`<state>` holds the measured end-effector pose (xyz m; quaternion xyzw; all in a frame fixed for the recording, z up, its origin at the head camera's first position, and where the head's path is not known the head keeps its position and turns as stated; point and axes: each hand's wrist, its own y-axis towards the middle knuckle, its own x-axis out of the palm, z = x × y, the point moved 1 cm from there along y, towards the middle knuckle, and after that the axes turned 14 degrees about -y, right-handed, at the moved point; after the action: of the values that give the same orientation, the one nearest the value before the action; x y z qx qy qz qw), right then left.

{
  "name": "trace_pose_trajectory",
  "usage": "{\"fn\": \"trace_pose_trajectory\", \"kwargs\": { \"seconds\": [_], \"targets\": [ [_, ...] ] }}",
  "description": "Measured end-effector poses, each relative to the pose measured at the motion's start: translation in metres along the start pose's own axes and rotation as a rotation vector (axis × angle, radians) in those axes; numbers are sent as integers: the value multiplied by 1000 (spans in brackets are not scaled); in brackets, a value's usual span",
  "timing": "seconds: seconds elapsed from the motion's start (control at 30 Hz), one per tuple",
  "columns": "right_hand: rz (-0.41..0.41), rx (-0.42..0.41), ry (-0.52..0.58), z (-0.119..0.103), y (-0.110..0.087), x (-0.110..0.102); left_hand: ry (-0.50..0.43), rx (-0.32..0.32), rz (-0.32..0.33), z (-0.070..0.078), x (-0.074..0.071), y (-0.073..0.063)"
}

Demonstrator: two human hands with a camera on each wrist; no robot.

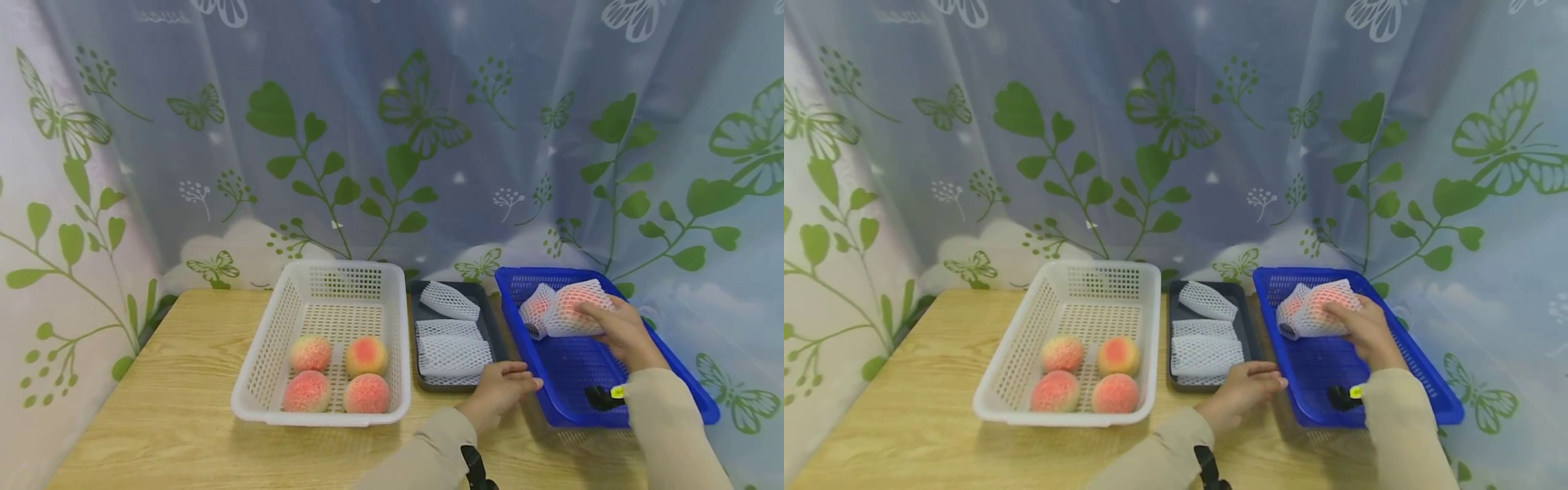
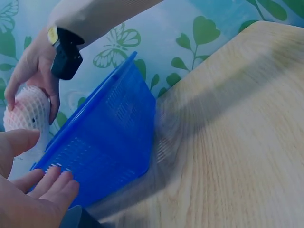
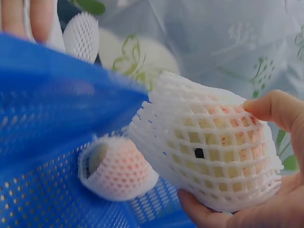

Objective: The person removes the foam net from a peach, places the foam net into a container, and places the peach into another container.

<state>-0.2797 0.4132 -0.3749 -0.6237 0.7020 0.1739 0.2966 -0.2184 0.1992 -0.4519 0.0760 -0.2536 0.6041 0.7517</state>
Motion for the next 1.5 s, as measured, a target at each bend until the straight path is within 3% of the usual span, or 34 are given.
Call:
{"fn": "trace_pose_trajectory", "kwargs": {
  "seconds": [0.3,0.53,0.8,1.17,1.5],
  "targets": [
    [-62,-137,124,-21,-24,13,104,164,0,18,-15,2],
    [-119,-231,187,-29,-43,32,6,242,-60,35,-26,3],
    [-208,-300,223,-35,-65,63,-51,227,-59,43,-38,-5],
    [-267,-258,291,-29,-84,102,-83,195,-102,33,-59,-21],
    [-280,-236,386,-10,-97,132,-80,186,-20,21,-74,-33]
  ]
}}
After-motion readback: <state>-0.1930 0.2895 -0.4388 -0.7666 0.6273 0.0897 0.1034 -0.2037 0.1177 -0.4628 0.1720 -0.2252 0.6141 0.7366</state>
